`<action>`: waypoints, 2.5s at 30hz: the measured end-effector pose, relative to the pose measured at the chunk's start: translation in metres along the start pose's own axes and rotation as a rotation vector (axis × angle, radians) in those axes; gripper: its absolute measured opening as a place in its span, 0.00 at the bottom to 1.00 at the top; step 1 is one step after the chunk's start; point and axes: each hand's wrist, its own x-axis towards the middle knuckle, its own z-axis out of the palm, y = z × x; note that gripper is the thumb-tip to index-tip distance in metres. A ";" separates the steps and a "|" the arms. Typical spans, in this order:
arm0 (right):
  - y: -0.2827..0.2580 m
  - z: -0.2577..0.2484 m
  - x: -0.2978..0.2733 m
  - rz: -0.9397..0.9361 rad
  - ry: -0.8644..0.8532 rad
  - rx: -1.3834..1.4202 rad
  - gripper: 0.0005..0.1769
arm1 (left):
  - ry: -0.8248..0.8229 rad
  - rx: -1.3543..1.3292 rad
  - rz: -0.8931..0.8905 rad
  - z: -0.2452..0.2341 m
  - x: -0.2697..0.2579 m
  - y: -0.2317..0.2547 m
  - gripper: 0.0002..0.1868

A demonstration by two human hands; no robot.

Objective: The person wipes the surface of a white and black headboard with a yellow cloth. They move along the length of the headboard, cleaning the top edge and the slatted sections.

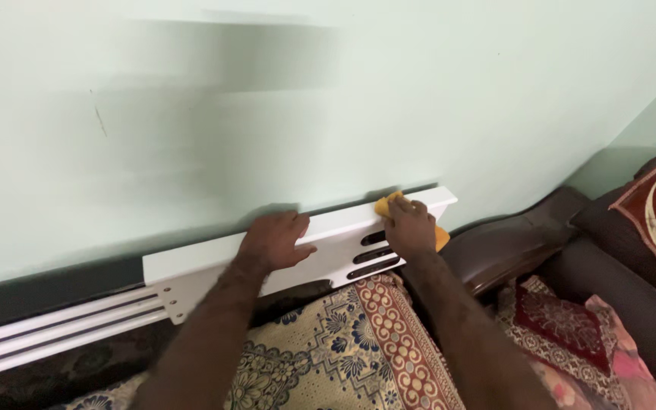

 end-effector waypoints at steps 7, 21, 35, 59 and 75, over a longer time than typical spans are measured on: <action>-0.002 0.011 0.011 -0.095 0.016 0.149 0.16 | 0.012 -0.017 -0.075 0.008 0.007 -0.002 0.26; -0.084 -0.019 -0.014 -0.423 -0.042 0.032 0.30 | -0.043 0.049 -0.147 -0.001 0.011 0.004 0.26; 0.043 0.033 0.034 -0.327 -0.056 -0.135 0.12 | 0.120 0.131 -0.019 0.013 0.009 -0.003 0.29; 0.220 0.056 0.034 0.813 0.003 1.169 0.20 | 0.024 0.164 -0.115 0.003 0.009 0.006 0.28; 0.229 0.074 0.022 0.735 -0.061 1.133 0.21 | 0.132 0.185 -0.028 0.013 0.007 0.001 0.28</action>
